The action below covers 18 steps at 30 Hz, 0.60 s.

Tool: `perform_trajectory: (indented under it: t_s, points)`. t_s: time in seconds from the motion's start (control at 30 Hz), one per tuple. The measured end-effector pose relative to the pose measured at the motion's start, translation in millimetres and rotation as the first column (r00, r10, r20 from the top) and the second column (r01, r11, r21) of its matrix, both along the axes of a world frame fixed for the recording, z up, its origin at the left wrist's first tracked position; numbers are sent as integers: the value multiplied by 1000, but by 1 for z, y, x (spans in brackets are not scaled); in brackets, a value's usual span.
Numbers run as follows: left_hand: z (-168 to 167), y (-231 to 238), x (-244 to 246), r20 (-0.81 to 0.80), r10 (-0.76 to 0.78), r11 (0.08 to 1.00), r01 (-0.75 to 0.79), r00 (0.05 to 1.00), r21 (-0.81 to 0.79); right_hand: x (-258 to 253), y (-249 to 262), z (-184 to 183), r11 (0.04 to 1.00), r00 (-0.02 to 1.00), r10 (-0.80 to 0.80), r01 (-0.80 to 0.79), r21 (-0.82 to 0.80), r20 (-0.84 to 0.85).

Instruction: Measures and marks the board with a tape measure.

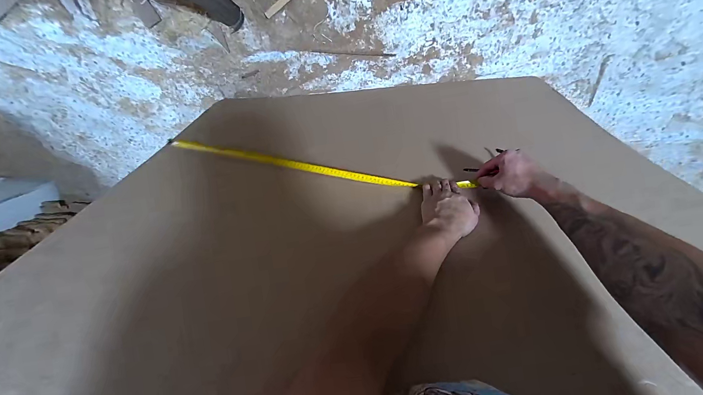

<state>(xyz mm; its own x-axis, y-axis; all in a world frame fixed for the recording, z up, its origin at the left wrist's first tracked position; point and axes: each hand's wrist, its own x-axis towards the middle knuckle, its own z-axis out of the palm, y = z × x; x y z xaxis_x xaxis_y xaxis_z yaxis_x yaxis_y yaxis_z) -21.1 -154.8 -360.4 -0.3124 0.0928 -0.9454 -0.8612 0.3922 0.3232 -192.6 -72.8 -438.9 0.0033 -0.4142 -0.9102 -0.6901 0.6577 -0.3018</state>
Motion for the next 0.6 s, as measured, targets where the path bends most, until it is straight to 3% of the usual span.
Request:
perform_trajectory:
  t_s: [0.07,0.13,0.2,0.27,0.37,0.5,0.6]
  points:
    - [-2,7,20,-161,78,976,-108,984,-187,3,5,0,1000,1000,-18,18,-3,0]
    - [15,-25,12,-4,-4,998,4,1000,-63,8,2,4,999,999,-50,50,-4,3]
    - [21,-41,10,92,-13,999,16,996,-33,16,-7,11,998,998,-64,64,-7,17]
    - [1,-38,29,112,44,992,-31,993,-119,29,-20,7,999,999,-38,39,-11,29]
    - [-32,-35,75,12,98,963,-92,995,-252,46,-40,4,998,998,-54,54,17,32]
    - [-19,-73,122,-76,-55,960,31,996,-278,38,-53,12,997,1000,-1,1,75,5]
    - [-14,-99,156,-117,-216,950,181,969,-256,27,-62,41,992,1000,3,-7,128,26]
